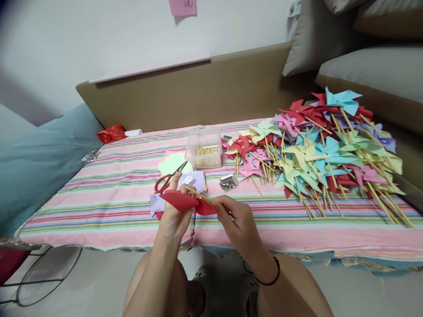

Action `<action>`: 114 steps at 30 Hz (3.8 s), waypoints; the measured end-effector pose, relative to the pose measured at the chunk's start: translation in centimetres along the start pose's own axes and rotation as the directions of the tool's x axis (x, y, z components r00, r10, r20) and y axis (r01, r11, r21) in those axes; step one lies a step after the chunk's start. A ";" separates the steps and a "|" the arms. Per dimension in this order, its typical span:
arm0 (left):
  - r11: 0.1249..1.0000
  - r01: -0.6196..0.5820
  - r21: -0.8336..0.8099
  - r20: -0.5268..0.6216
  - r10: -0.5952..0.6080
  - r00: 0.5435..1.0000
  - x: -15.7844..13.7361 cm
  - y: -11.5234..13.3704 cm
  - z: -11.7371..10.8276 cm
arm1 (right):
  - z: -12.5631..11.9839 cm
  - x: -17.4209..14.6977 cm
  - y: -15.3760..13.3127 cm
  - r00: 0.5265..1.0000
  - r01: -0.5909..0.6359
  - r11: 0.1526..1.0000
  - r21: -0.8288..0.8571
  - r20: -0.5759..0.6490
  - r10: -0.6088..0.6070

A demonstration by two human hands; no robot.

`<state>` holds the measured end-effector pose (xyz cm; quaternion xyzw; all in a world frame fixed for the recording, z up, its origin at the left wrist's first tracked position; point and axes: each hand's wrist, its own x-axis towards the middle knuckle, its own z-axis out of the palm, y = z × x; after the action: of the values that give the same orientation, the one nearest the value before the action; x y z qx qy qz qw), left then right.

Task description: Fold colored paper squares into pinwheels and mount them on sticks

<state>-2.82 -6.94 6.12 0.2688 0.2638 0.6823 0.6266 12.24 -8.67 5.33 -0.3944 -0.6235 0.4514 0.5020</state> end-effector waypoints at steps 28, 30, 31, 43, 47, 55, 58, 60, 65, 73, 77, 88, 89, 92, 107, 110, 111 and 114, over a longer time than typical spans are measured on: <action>0.995 -0.100 -0.013 -0.063 0.099 0.993 -0.6 0.5 0.5 | 0.7 -0.3 -0.5 0.995 0.083 0.991 -0.105 0.067 -0.076; 0.994 -0.110 -0.005 -0.071 0.109 0.991 -0.6 0.6 0.5 | 0.7 -0.4 -0.5 0.994 0.100 0.986 -0.132 0.057 -0.093; 0.994 -0.112 -0.004 -0.072 0.111 0.991 -0.6 0.6 0.5 | 0.7 -0.4 -0.5 0.993 0.110 0.983 -0.148 0.050 -0.104; 0.995 -0.101 -0.027 0.009 0.101 0.995 -0.4 0.5 0.3 | 0.6 -0.3 -0.8 0.957 0.282 0.920 -0.271 0.006 -0.291; 0.994 -0.107 -0.027 0.042 0.108 0.993 -0.4 0.5 0.1 | 0.6 -0.3 -0.7 0.940 0.326 0.902 -0.285 -0.006 -0.341; 0.994 -0.110 0.001 0.053 0.109 0.993 -0.3 0.5 0.0 | 0.5 -0.3 -0.5 0.937 0.331 0.898 -0.291 -0.014 -0.350; 0.993 -0.117 -0.002 0.061 0.117 0.991 -0.3 0.5 0.0 | 0.4 -0.1 -0.5 0.932 0.348 0.897 -0.272 -0.004 -0.363; 0.993 -0.122 -0.005 0.072 0.122 0.990 -0.3 0.5 0.0 | 0.4 0.0 -0.6 0.927 0.363 0.896 -0.256 0.006 -0.374; 0.991 -0.131 0.013 0.066 0.130 0.989 -0.5 0.5 -0.1 | 0.2 0.0 -0.7 0.918 0.389 0.886 -0.253 0.026 -0.396; 0.991 -0.133 0.021 0.013 0.133 0.991 -0.5 0.6 0.6 | 0.0 0.2 -0.9 0.917 0.391 0.890 -0.236 0.015 -0.399; 0.991 -0.134 -0.012 0.041 0.134 0.990 -0.5 0.6 0.5 | -0.2 0.2 -0.8 0.927 0.373 0.901 -0.221 0.036 -0.374; 0.993 -0.115 0.012 0.046 0.114 0.992 -0.4 0.4 0.2 | 0.0 0.3 -1.0 0.919 0.384 0.901 -0.203 -0.004 -0.393; 0.994 -0.113 0.014 0.048 0.112 0.993 -0.4 0.4 0.2 | 0.0 0.3 -1.0 0.919 0.386 0.900 -0.202 -0.002 -0.394; 0.993 -0.111 0.033 0.053 0.110 0.993 -0.4 0.3 0.0 | 0.0 0.3 -1.1 0.918 0.387 0.897 -0.212 0.004 -0.396; 0.988 -0.122 0.090 0.049 0.118 0.992 -0.2 1.0 -0.4 | -0.3 0.0 -1.0 0.918 0.388 0.893 -0.229 0.013 -0.395; 0.990 -0.117 0.079 0.060 0.112 0.992 -0.2 1.1 -0.2 | -0.1 0.0 -1.1 0.913 0.398 0.886 -0.238 0.010 -0.408; 0.991 -0.117 0.070 0.064 0.112 0.992 -0.2 1.1 -0.1 | -0.1 0.0 -1.1 0.910 0.404 0.881 -0.246 0.012 -0.414; 0.991 -0.123 0.051 0.066 0.119 0.991 -0.2 1.2 -0.1 | 0.1 -0.1 -1.2 0.907 0.409 0.868 -0.281 0.022 -0.420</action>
<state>-3.67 -7.27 6.88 0.3226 0.2459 0.7028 0.5844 12.11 -9.10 6.48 -0.3273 -0.7407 0.2325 0.5387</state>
